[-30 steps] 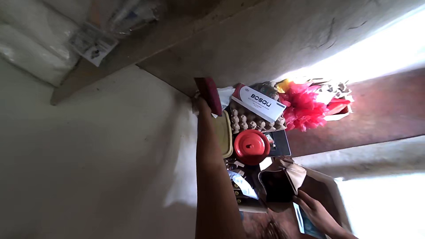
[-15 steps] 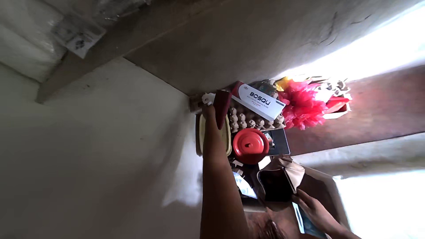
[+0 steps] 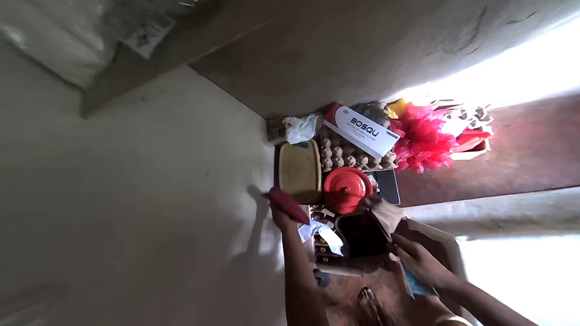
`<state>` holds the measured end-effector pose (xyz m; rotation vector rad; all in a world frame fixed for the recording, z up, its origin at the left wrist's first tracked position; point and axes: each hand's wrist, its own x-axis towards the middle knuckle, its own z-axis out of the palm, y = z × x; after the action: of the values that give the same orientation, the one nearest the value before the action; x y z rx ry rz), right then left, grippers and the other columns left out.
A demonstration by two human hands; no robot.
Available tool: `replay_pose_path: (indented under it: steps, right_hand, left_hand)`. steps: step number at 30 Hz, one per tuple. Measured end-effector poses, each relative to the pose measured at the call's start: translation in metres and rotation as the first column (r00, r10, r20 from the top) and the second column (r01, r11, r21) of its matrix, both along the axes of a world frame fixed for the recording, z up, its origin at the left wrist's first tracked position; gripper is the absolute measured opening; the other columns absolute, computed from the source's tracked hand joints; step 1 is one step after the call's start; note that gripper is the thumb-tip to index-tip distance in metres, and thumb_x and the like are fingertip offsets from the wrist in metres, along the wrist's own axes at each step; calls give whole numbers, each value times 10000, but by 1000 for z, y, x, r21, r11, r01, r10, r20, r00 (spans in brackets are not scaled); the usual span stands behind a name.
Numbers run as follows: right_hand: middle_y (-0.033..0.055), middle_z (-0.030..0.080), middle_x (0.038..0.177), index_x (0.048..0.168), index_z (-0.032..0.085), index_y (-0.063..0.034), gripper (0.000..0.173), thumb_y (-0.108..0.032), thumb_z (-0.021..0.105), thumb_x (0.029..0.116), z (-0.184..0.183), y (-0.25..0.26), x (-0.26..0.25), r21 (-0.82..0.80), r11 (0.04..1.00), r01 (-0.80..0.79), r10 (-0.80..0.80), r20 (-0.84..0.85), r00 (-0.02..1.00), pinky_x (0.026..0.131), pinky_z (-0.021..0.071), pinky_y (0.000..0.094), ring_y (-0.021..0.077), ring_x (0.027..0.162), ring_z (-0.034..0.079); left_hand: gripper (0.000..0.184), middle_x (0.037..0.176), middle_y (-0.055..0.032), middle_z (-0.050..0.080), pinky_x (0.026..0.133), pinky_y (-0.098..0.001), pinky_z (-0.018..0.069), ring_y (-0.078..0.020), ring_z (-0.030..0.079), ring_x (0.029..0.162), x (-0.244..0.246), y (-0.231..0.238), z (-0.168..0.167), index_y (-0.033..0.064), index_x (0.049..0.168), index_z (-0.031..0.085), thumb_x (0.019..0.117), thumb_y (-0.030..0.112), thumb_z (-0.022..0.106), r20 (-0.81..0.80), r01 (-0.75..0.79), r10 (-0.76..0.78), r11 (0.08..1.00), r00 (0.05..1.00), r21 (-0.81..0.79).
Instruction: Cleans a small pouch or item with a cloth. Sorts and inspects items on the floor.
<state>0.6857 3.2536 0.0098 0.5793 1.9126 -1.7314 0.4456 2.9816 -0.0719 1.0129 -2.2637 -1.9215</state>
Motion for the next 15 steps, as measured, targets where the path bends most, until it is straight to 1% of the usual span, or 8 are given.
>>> replay_pose_path:
  steps: [1,3,4,6,7,9,13,15]
  right_hand:
    - [115,640,877,1131,648,-3,321,-263,475,1056,10,-3,-20,-4,1000,-28,28,-32,999,766,512,427,200,793,619]
    - [118,630,875,1149,638,4,321,-258,469,1073,25,-16,-60,-11,997,-83,81,-103,991,762,512,424,202,790,610]
    - [126,631,886,1158,627,7,319,-252,461,1076,32,-25,-81,-6,994,-108,106,-141,984,766,512,426,208,799,614]
    - [190,660,994,1245,605,38,353,-233,445,1085,39,-44,-125,7,989,-149,147,-205,968,849,515,468,264,900,643]
    - [228,671,1085,1305,590,48,389,-234,434,1088,38,-54,-147,16,986,-164,164,-230,959,919,512,493,302,992,659]
    - [259,657,1162,1319,581,48,411,-251,406,1096,26,-75,-186,42,982,-183,188,-257,948,982,485,523,348,1085,647]
    - [257,675,1087,1266,610,20,371,-260,430,1103,-29,-105,-241,106,980,-166,186,-231,955,937,500,580,390,1038,664]
    - [271,671,1144,1299,596,7,365,-258,447,1096,-58,-110,-256,137,975,-173,196,-186,963,951,495,619,423,1086,657]
  left_hand:
    - [545,1347,-227,571,996,-527,486,-307,581,1186,38,-19,6,-24,1440,464,1129,382,273,23,-87,86,994,996,65]
    - [607,1191,-123,581,861,-426,521,-194,584,1022,108,-49,20,45,1399,437,1109,492,147,81,-221,208,948,975,228]
    - [632,1110,-92,583,803,-402,521,-170,580,951,139,-59,27,77,1354,457,1091,551,132,133,-276,247,912,960,303]
    - [618,792,-13,590,569,-328,526,-115,598,665,193,-76,22,132,1096,529,1066,618,149,225,-316,249,883,942,347]
    - [625,723,0,588,525,-312,523,-107,600,603,214,-82,18,138,1045,526,1063,623,133,251,-279,194,885,948,372]
    - [647,752,-24,627,541,-327,544,-126,628,627,242,-86,12,122,1096,556,1063,627,154,303,-211,90,894,949,394]
    - [626,964,-84,651,688,-365,556,-157,639,810,257,-53,18,88,1282,544,1088,572,198,368,-170,45,934,929,315]
    - [584,939,-57,671,681,-338,576,-125,664,796,253,-34,25,97,1256,567,1095,548,233,332,-136,12,925,943,354]
